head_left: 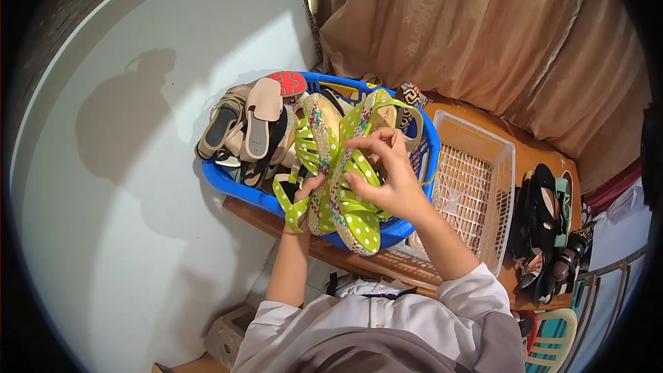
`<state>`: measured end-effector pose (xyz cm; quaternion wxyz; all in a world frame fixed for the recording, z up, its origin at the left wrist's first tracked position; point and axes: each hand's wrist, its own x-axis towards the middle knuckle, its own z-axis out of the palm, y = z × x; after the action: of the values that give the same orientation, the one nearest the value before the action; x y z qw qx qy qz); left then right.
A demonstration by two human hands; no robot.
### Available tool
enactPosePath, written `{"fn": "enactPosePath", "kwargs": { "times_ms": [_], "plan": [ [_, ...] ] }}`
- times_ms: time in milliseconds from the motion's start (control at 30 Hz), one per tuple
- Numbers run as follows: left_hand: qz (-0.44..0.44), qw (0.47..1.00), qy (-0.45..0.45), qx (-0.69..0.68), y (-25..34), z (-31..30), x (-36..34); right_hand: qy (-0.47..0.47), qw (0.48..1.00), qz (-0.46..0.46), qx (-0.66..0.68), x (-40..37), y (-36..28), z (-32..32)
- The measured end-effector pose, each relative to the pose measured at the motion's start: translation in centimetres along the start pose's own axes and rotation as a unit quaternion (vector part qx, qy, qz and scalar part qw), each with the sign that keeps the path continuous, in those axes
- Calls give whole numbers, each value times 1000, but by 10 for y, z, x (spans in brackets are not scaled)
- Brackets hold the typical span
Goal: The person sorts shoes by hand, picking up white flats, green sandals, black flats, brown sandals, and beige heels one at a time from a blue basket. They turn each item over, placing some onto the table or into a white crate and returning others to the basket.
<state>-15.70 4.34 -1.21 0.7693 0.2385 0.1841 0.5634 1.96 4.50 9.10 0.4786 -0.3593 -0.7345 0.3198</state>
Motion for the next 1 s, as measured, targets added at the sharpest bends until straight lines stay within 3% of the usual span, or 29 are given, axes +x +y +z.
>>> {"fn": "enactPosePath", "kwargs": {
  "times_ms": [100,133,200,333,567,700,1000],
  "plan": [
    [2,1000,-7,-10,-1,-5,1,12,996,-33,-85,-5,-7,2],
    [48,998,-37,25,-1,1,-2,17,988,-48,-147,-6,-9,3],
    [58,997,-42,43,0,4,-2,27,960,-78,-267,-9,-14,5],
    [27,999,-15,37,0,1,0,27,965,-54,-257,-12,-20,6],
    [0,1000,-23,13,3,0,-2,11,991,-34,-125,-2,-8,-1],
    [25,998,-31,-50,1,8,-3,-103,990,-94,-38,8,22,-11],
    [4,997,-49,-60,-1,9,-1,-55,976,-147,150,7,56,-5]
  ]
}}
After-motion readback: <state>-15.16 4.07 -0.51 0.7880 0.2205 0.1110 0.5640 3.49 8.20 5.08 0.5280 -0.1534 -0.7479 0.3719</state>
